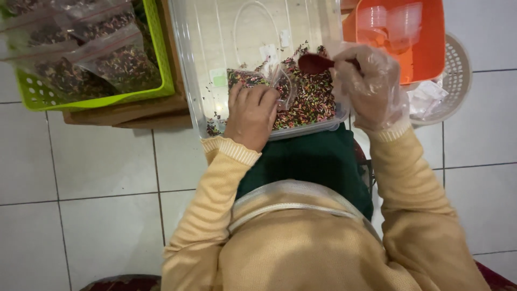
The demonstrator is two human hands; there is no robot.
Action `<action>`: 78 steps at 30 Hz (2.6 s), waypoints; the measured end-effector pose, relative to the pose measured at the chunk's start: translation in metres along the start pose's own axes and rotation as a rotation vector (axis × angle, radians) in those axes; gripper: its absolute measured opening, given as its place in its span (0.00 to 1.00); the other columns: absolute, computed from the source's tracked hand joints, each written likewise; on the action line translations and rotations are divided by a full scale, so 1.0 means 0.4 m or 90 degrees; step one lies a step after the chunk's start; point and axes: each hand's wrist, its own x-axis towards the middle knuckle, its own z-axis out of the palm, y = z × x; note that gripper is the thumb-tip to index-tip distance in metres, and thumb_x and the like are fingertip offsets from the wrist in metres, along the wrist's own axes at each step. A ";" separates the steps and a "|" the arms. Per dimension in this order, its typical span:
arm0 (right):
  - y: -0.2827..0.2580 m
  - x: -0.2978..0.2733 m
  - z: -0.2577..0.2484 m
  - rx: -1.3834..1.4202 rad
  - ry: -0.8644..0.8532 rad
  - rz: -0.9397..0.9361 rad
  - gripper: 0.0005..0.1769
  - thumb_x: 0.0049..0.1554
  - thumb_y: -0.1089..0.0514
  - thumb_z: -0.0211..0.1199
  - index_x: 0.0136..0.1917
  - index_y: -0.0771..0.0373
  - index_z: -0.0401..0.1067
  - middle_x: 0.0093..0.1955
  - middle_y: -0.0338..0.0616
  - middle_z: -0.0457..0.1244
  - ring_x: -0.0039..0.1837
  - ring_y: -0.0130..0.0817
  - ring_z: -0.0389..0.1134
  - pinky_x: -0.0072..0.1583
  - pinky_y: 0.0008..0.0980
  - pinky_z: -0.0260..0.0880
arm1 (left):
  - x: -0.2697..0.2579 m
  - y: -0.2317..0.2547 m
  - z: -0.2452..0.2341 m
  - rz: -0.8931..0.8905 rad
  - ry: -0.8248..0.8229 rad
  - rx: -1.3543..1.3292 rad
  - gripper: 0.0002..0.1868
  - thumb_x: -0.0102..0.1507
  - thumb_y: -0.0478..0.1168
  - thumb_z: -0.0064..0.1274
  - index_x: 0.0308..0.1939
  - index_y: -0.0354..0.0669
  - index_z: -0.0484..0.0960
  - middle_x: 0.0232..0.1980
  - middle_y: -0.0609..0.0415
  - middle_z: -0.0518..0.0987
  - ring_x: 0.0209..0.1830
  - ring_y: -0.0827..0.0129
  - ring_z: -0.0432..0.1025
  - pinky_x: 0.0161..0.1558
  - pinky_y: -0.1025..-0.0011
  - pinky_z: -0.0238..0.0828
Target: The person fills small plastic bags with colorful sprinkles from a large bin using a small red scoop. They place the filled bags into a green basket.
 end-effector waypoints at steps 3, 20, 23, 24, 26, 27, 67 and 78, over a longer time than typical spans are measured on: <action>-0.028 -0.008 0.000 0.154 -0.008 0.038 0.11 0.69 0.82 0.46 0.48 0.78 0.67 0.32 0.51 0.63 0.30 0.33 0.69 0.30 0.22 0.66 | -0.004 -0.002 0.004 0.003 0.004 0.000 0.14 0.61 0.33 0.63 0.49 0.48 0.78 0.49 0.52 0.78 0.45 0.54 0.72 0.67 0.45 0.58; -0.052 -0.050 -0.051 -0.039 0.061 -0.008 0.05 0.69 0.80 0.56 0.49 0.83 0.70 0.35 0.48 0.61 0.30 0.31 0.63 0.30 0.27 0.65 | -0.005 0.001 -0.004 -0.001 -0.005 0.023 0.14 0.63 0.35 0.61 0.51 0.46 0.78 0.50 0.51 0.78 0.48 0.54 0.72 0.68 0.48 0.57; -0.122 -0.043 -0.017 0.149 0.145 0.255 0.08 0.61 0.67 0.70 0.54 0.70 0.82 0.29 0.48 0.62 0.35 0.38 0.67 0.39 0.34 0.67 | -0.025 -0.040 0.054 0.030 0.051 0.068 0.12 0.61 0.44 0.61 0.47 0.54 0.80 0.47 0.55 0.77 0.49 0.59 0.75 0.66 0.51 0.62; -0.101 -0.046 -0.018 0.149 0.148 0.257 0.08 0.61 0.67 0.70 0.54 0.70 0.82 0.29 0.48 0.62 0.35 0.38 0.67 0.39 0.34 0.67 | -0.026 -0.040 0.055 0.032 0.049 0.069 0.12 0.61 0.44 0.61 0.47 0.54 0.80 0.47 0.55 0.77 0.49 0.59 0.75 0.66 0.51 0.62; -0.059 -0.050 -0.016 -0.016 0.115 0.121 0.02 0.64 0.69 0.70 0.49 0.69 0.78 0.36 0.46 0.64 0.35 0.35 0.65 0.37 0.32 0.64 | -0.027 -0.041 0.054 0.025 0.048 0.083 0.11 0.62 0.45 0.60 0.48 0.55 0.79 0.48 0.56 0.77 0.51 0.60 0.74 0.67 0.52 0.61; -0.035 -0.048 -0.015 -0.014 0.118 0.122 0.02 0.64 0.69 0.70 0.49 0.69 0.78 0.36 0.46 0.64 0.35 0.35 0.65 0.37 0.32 0.64 | -0.022 -0.028 0.035 0.027 0.047 0.085 0.11 0.62 0.45 0.60 0.48 0.55 0.79 0.48 0.56 0.77 0.51 0.60 0.74 0.67 0.52 0.61; -0.114 -0.019 -0.054 0.129 0.061 0.127 0.07 0.67 0.80 0.52 0.52 0.80 0.70 0.37 0.55 0.66 0.32 0.33 0.69 0.31 0.24 0.66 | -0.003 0.009 -0.017 -0.011 -0.005 0.017 0.12 0.63 0.36 0.61 0.48 0.48 0.78 0.50 0.53 0.78 0.51 0.57 0.73 0.69 0.50 0.54; -0.012 0.007 0.030 0.209 0.042 0.085 0.08 0.66 0.83 0.50 0.53 0.84 0.70 0.38 0.63 0.65 0.34 0.37 0.72 0.27 0.22 0.70 | -0.006 0.008 -0.012 -0.011 0.000 0.021 0.10 0.63 0.37 0.61 0.48 0.48 0.79 0.50 0.52 0.79 0.51 0.56 0.73 0.69 0.50 0.55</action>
